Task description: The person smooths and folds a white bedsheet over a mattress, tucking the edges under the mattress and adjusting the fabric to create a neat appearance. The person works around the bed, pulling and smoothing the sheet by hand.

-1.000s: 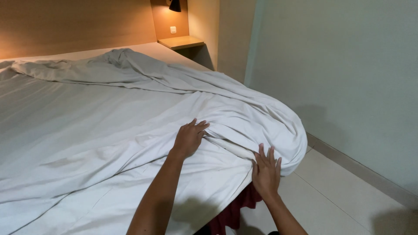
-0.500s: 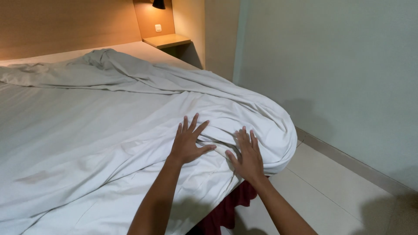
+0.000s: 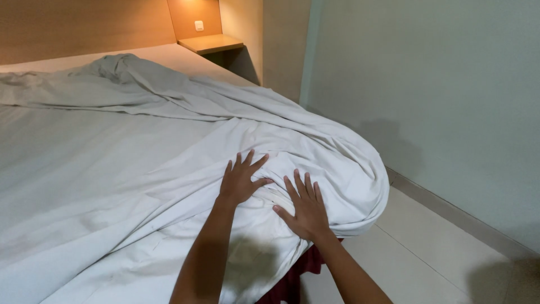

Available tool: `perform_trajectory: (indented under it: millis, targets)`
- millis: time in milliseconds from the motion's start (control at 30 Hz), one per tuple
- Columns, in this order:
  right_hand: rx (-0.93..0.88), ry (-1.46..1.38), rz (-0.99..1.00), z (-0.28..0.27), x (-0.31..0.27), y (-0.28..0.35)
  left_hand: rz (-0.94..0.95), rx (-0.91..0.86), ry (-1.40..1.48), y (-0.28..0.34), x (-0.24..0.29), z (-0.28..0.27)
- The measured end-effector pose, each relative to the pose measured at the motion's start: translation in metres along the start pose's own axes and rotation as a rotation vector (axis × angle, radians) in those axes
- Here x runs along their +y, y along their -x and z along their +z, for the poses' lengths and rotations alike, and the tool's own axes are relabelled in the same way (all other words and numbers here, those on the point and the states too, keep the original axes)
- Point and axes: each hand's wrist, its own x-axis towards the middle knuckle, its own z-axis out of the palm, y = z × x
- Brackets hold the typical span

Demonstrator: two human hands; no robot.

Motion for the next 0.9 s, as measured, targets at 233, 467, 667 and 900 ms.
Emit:
perform_trajectory:
  millis: [233,467,667,900]
  targets:
    - [0.021,0.005,0.009,0.007,0.005,0.0,-0.013,0.008,0.003,0.004,0.003,0.005]
    - [0.087,-0.074,0.018,0.01,0.007,0.006,-0.026,0.043,0.026,0.001,-0.003,0.024]
    - [0.095,-0.035,0.003,0.01,0.009,0.002,-0.011,0.054,0.006,0.0,-0.003,0.022]
    - [0.088,-0.036,-0.008,0.004,0.001,0.009,-0.024,0.047,0.069,0.009,-0.002,0.015]
